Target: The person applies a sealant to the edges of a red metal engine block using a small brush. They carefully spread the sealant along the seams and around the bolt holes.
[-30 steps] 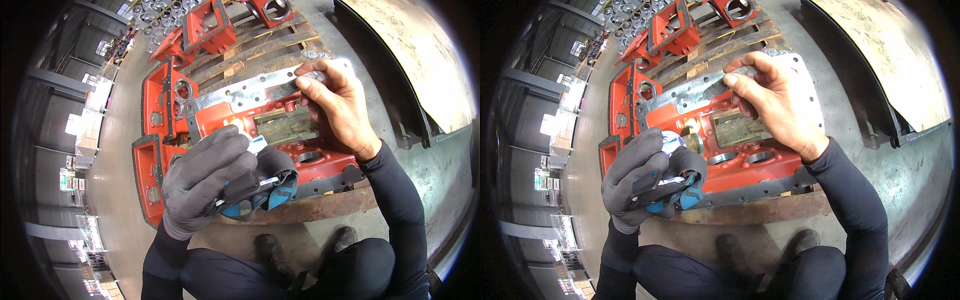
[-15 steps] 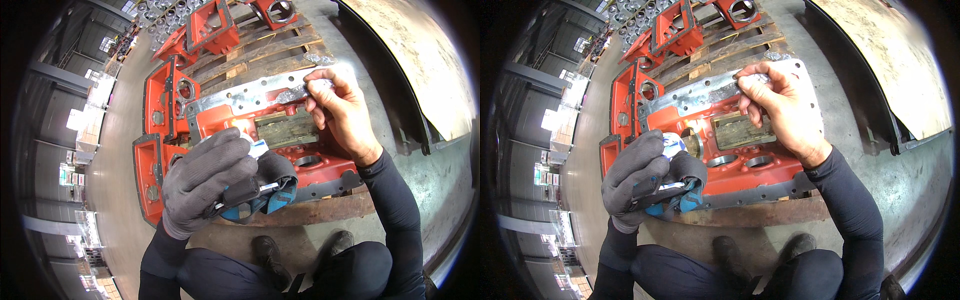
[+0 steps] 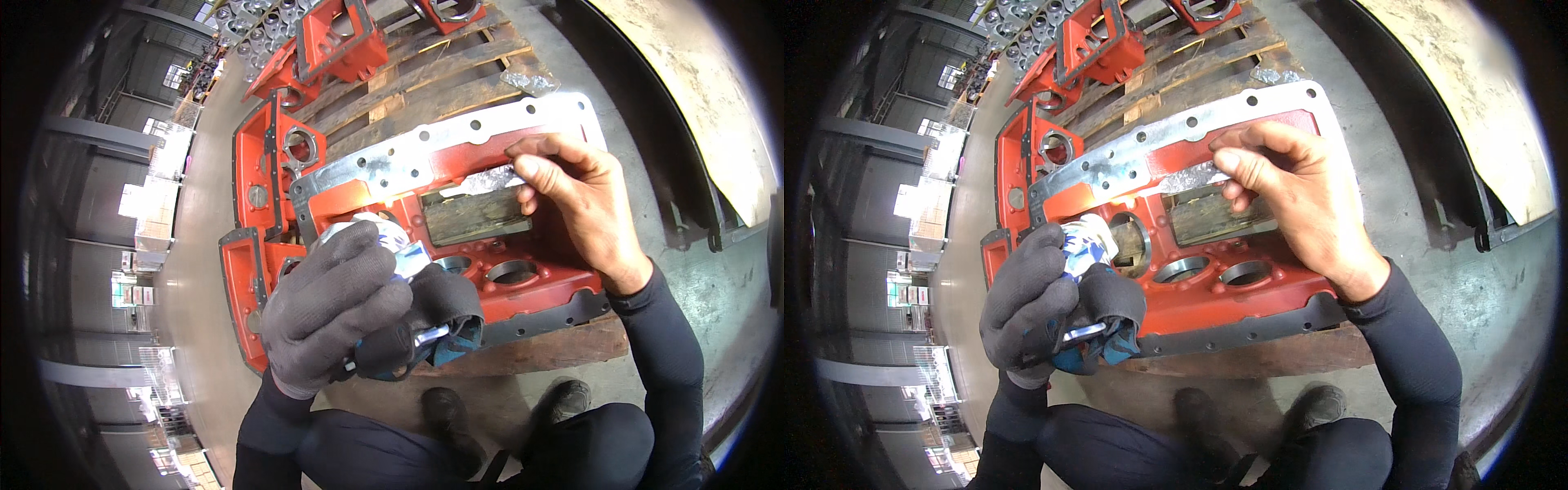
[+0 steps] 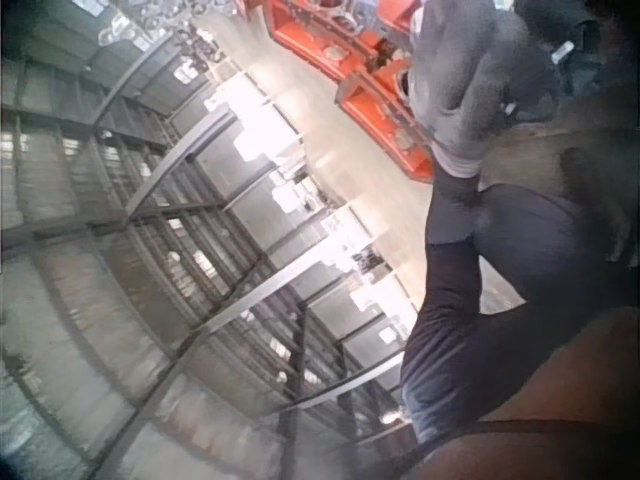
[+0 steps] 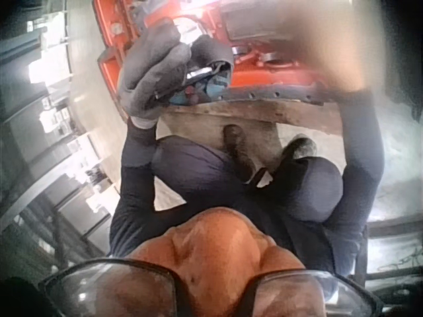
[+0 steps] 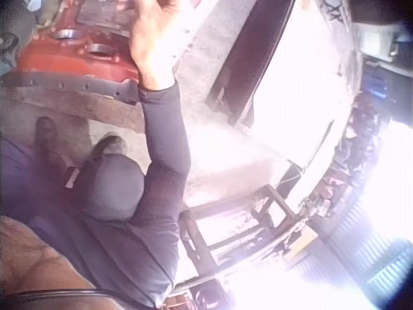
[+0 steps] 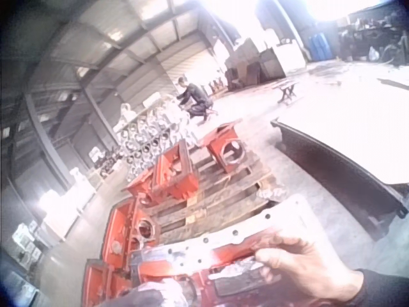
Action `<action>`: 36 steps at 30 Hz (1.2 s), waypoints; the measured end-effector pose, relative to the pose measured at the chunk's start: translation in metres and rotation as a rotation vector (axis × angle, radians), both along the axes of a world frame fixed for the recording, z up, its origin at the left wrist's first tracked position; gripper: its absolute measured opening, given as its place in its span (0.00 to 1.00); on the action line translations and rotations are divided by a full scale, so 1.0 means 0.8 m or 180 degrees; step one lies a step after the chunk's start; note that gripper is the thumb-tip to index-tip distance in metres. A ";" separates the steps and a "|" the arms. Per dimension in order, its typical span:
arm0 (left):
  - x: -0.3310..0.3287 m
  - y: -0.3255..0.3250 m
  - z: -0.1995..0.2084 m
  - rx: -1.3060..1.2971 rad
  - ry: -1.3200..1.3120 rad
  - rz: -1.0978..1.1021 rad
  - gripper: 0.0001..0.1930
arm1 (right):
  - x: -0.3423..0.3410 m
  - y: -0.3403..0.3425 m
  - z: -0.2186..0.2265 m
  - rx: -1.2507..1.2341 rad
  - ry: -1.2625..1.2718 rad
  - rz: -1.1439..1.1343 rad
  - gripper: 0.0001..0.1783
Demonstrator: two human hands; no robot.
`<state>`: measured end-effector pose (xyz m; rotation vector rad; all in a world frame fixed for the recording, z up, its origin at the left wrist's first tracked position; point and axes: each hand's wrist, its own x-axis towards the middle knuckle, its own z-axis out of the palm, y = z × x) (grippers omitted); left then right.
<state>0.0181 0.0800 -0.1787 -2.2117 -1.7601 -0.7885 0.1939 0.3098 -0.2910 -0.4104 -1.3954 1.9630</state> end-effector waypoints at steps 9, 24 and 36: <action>0.002 0.014 -0.021 0.0316 0.0265 -0.0050 0.20 | 0.011 -0.001 -0.003 0.1804 -0.0471 -0.0330 0.15; 0.013 0.021 -0.008 -0.0158 0.0402 -0.0147 0.22 | 0.007 0.000 -0.007 0.2955 -0.0297 -0.0811 0.16; 0.004 0.003 -0.037 0.0293 0.0409 -0.0207 0.19 | -0.014 -0.001 0.012 0.3782 -0.0085 -0.0696 0.20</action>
